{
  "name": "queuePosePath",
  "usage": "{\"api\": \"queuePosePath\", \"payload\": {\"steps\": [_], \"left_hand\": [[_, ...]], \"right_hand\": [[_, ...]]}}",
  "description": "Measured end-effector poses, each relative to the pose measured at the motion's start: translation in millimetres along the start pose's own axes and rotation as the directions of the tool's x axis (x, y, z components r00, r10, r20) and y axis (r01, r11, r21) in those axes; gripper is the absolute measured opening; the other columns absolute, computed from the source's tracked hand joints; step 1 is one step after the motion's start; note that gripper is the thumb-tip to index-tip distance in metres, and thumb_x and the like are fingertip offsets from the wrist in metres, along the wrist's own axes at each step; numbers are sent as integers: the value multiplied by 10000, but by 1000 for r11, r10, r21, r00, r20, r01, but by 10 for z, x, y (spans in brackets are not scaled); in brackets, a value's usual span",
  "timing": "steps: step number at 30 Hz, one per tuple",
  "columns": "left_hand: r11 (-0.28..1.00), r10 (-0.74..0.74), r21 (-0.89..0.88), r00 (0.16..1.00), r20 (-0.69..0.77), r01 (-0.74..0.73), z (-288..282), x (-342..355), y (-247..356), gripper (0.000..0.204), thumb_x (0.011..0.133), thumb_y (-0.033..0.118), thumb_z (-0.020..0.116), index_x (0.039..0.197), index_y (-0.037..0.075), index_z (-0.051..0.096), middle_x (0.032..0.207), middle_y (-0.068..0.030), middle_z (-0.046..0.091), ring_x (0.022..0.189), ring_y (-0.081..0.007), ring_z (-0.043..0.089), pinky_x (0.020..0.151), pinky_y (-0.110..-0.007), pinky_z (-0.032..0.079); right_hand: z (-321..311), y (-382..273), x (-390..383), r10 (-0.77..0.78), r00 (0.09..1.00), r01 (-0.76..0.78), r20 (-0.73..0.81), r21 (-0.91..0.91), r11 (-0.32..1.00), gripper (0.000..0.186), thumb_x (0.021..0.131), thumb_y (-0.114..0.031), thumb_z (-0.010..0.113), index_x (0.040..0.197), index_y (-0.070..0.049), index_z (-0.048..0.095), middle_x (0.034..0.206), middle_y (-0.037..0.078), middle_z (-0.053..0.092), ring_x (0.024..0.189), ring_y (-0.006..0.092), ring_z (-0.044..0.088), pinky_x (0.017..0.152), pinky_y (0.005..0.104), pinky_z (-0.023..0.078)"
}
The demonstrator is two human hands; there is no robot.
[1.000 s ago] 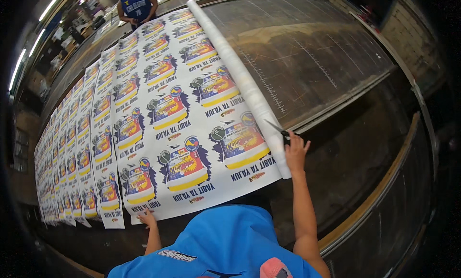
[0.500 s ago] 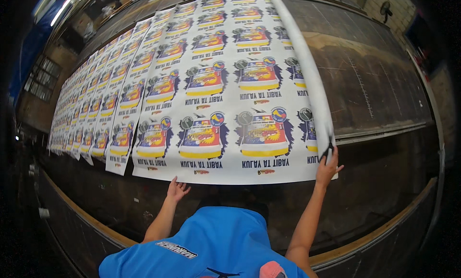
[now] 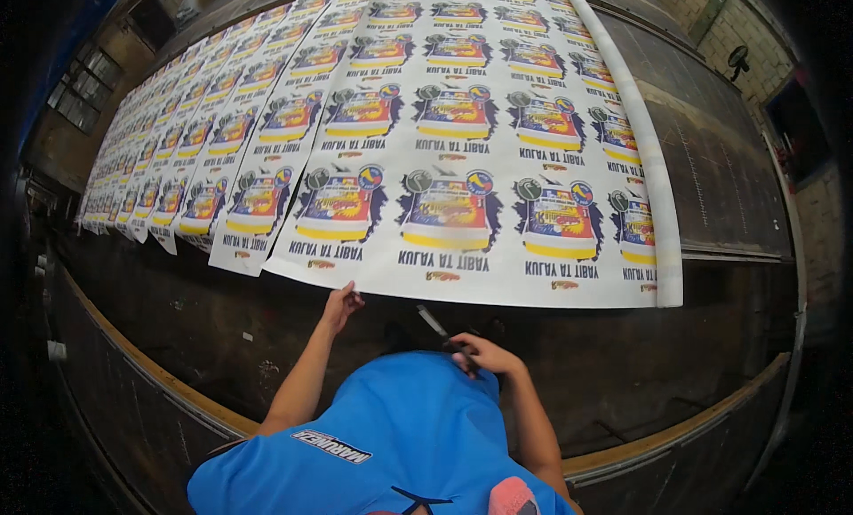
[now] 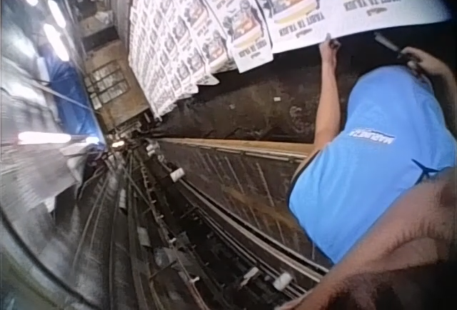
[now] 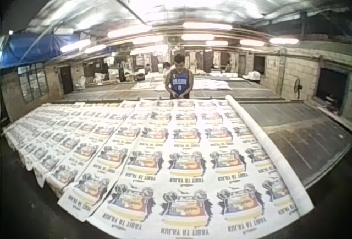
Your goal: Cutting individual printed graphics from a large roll of material using scissors on an industrial table.
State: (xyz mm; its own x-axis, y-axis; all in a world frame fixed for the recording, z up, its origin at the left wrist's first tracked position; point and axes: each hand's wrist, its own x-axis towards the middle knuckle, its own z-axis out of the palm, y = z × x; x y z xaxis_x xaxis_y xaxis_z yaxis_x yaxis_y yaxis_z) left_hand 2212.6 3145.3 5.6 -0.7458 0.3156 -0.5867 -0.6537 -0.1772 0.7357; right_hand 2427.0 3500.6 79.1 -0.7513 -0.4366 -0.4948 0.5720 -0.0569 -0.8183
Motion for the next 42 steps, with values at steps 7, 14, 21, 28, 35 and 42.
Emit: {"api": "queuePosePath", "payload": {"steps": [7,14,21,28,35,42], "left_hand": [[997,6,73,983,181,-20,-90,-21,325,299,992,325,611,797,99,633,693,-6,596,669,-116,591,717,-299,515],[985,72,138,971,230,-106,-162,-47,271,347,981,370,621,778,92,663,692,10,615,635,-87,577,632,-237,445],[978,87,162,965,247,-129,-258,-33,192,370,989,379,607,747,104,655,665,21,600,614,-78,564,614,-229,423],[974,71,185,952,297,-130,-210,-146,428,324,1008,363,584,813,109,636,736,21,606,658,-79,581,659,-237,466],[961,42,237,928,371,-139,-275,-88,571,275,1017,309,580,879,77,635,772,-3,624,666,-91,586,651,-242,464],[942,-86,333,927,365,-43,-390,-132,915,305,1017,315,570,851,67,632,763,-7,612,684,-93,553,666,-244,442]], "right_hand": [[1187,-351,1183,-74,984,65,-161,-63,996,519,1001,-406,589,1391,-119,402,783,48,593,626,143,608,555,301,515],[1779,-436,1667,-127,847,286,-515,243,927,629,1000,-411,581,1492,-186,259,768,42,594,547,148,616,404,279,483],[1519,-543,1920,-148,803,295,-577,170,940,641,993,-369,606,1530,-200,300,709,29,576,484,126,573,362,240,403],[615,-795,2846,-342,709,425,-616,-14,905,604,997,-393,594,1506,-166,359,653,10,571,448,125,542,364,242,368],[-272,-1320,3565,-391,574,364,-720,-203,909,582,969,-437,629,1465,-194,443,660,-41,563,460,59,506,372,227,345],[-1206,-1951,4347,-348,626,372,-698,-125,920,560,948,-455,655,1430,-225,490,643,-44,568,427,78,493,368,233,326]]}}
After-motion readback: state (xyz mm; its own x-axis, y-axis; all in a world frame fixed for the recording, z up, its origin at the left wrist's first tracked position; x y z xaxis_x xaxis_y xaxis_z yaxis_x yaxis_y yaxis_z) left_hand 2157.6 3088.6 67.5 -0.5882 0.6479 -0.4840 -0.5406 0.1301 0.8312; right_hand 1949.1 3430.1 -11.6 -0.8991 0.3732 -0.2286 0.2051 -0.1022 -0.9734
